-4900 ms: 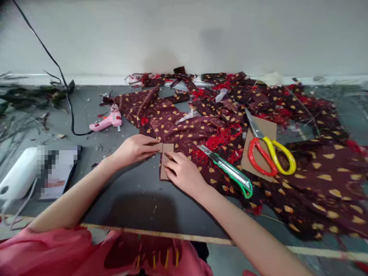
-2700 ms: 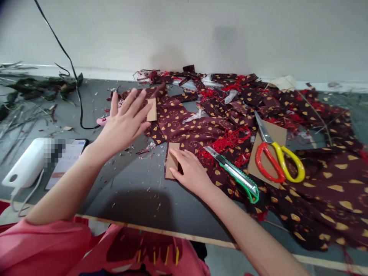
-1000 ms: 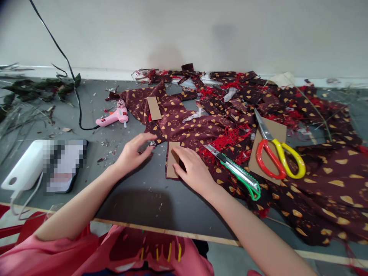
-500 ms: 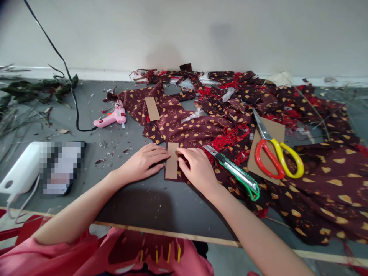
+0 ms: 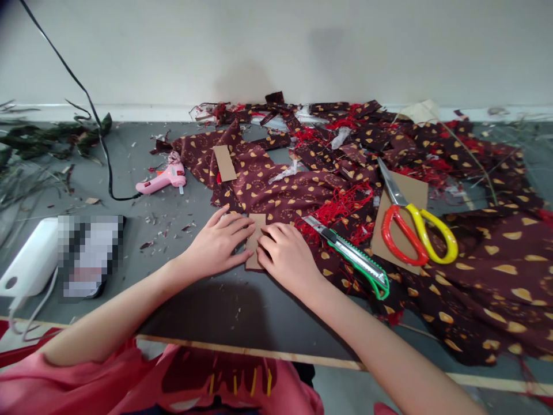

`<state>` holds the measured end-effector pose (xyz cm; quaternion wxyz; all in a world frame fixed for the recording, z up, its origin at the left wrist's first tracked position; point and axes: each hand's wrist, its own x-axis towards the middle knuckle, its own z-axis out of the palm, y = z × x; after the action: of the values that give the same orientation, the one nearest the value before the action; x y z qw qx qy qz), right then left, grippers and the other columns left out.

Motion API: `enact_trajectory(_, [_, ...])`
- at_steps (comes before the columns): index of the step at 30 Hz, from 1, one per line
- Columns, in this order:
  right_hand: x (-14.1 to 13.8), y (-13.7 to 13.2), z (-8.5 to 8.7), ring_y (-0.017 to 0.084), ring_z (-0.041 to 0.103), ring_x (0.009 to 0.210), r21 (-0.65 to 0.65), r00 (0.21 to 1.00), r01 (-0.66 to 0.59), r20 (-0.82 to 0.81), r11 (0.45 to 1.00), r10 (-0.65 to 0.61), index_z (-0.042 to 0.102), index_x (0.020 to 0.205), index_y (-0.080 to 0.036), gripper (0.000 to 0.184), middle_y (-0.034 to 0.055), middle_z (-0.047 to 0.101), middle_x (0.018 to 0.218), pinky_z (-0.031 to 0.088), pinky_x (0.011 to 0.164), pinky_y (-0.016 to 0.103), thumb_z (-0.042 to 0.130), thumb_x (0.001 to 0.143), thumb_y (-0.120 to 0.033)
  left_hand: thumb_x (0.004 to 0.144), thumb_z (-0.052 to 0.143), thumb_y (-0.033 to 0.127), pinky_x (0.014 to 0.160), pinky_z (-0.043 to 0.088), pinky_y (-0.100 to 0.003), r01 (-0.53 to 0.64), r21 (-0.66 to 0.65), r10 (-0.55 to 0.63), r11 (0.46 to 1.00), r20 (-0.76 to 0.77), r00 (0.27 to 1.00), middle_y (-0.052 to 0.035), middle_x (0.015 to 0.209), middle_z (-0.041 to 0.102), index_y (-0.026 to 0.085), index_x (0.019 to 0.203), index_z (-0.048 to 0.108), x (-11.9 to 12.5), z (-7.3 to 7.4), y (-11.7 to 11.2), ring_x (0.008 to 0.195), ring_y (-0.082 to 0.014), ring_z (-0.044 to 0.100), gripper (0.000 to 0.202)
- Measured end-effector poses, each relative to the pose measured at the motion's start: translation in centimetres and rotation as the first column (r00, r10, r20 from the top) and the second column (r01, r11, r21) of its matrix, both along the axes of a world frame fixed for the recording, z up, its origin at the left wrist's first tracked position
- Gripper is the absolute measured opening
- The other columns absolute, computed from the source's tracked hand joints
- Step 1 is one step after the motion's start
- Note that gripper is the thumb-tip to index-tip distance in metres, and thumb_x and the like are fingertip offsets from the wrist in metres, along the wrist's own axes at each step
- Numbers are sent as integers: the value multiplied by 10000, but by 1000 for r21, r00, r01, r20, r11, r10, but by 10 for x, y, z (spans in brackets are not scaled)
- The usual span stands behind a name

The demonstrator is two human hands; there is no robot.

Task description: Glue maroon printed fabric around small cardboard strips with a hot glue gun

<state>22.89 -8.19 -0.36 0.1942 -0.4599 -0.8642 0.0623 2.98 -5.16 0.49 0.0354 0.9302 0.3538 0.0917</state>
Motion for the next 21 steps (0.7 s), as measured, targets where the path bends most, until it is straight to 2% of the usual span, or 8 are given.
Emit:
enact_trajectory(4, [2, -1, 3, 253, 571, 1049, -34, 1000, 14, -6, 999, -14, 689, 960, -141, 166, 96, 669, 1119, 457, 942, 420, 597, 850, -225, 889, 467, 537, 1151, 184, -487, 43, -34, -46, 998, -73, 996, -116, 1343, 561, 112, 1272, 554, 0, 7, 3, 1308, -268, 411, 579])
enact_trajectory(9, [4, -3, 5, 294, 528, 1129, -94, 999, 12, 50, 995, -7, 664, 1019, -145, 331, 112, 626, 1211, 445, 968, 447, 701, 779, -370, 871, 443, 614, 1161, 144, -500, 64, -92, -75, 994, -118, 990, -118, 1419, 492, 121, 1328, 507, -3, 8, 4, 1361, -268, 356, 675])
enact_trajectory(16, [9, 2, 0, 289, 522, 1122, -119, 998, -40, 45, 992, 45, 625, 1101, -155, 444, 122, 612, 1193, 447, 964, 449, 687, 782, -457, 797, 571, 609, 1166, 149, -484, 15, -172, -27, 985, -64, 998, -97, 1440, 469, 161, 1333, 510, -6, 2, 7, 1351, -261, 377, 701])
enact_trajectory(19, [10, 3, 0, 289, 532, 1128, -98, 998, -47, 43, 994, 51, 599, 1160, -152, 496, 126, 620, 1169, 397, 1028, 499, 683, 783, -463, 803, 579, 586, 1163, 154, -485, 12, -181, -22, 983, -54, 998, -102, 1436, 472, 167, 1327, 517, -6, 2, 6, 1353, -257, 381, 674])
enact_trajectory(21, [10, 2, 1, 286, 540, 1129, -82, 997, -58, 49, 995, 62, 617, 1125, -155, 447, 124, 625, 1156, 362, 1061, 520, 679, 791, -446, 809, 579, 570, 1163, 155, -485, 17, -188, -28, 982, -54, 998, -104, 1441, 464, 161, 1333, 509, -5, 2, 6, 1360, -251, 375, 668])
